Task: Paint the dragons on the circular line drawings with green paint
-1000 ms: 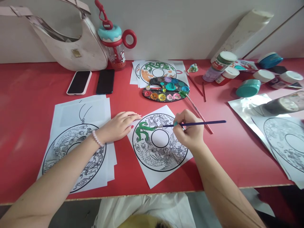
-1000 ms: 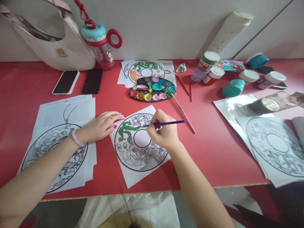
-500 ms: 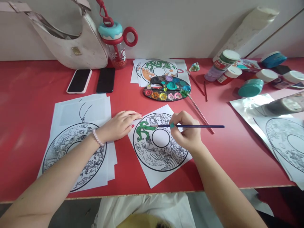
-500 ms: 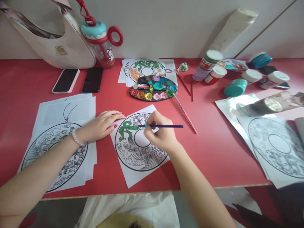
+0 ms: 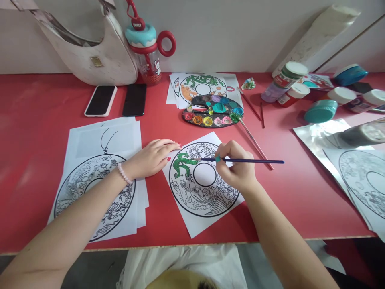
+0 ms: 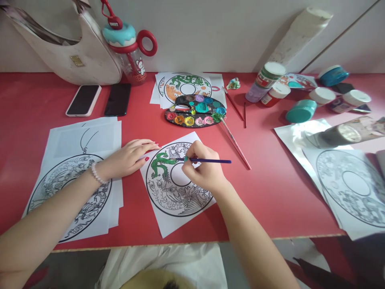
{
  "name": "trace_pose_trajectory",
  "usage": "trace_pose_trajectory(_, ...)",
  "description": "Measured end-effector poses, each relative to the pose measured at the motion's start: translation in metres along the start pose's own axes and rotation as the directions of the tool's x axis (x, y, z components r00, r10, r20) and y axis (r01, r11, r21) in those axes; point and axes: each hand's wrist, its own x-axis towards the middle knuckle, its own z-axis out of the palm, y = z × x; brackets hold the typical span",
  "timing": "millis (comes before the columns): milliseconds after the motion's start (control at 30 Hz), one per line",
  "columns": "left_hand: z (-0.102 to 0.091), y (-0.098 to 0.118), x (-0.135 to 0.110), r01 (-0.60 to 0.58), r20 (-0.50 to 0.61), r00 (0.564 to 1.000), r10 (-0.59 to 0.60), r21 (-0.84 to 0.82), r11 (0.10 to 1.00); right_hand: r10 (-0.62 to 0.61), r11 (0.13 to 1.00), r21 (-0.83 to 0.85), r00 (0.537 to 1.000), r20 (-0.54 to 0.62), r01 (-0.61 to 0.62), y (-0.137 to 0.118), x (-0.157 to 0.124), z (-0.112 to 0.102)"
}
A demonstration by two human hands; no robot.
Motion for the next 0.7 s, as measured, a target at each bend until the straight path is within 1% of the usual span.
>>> trace_pose_trajectory(233, 0.0010, -0.0008, -0.0022, -0.001, -0.002, 1.000, 0.001, 0.003, 1.000, -0.020, 1.000, 0.008, 1.000, -0.008, 0.020, -0.0003, 0.0006, 0.0001)
trace_pose_trajectory(400, 0.0007, -0.0014, -0.0020, -0.006, -0.006, 1.000, 0.006, 0.002, 1.000, -0.003, 1.000, -0.005, 1.000, 0.002, 0.003, -0.0003, 0.0007, 0.0002)
trace_pose_trajectory(700, 0.0010, -0.0005, -0.0004, 0.002, -0.004, 1.000, -0.002, -0.011, 1.000, 0.014, 1.000, 0.002, 1.000, -0.016, -0.014, -0.0007, 0.0010, 0.0001)
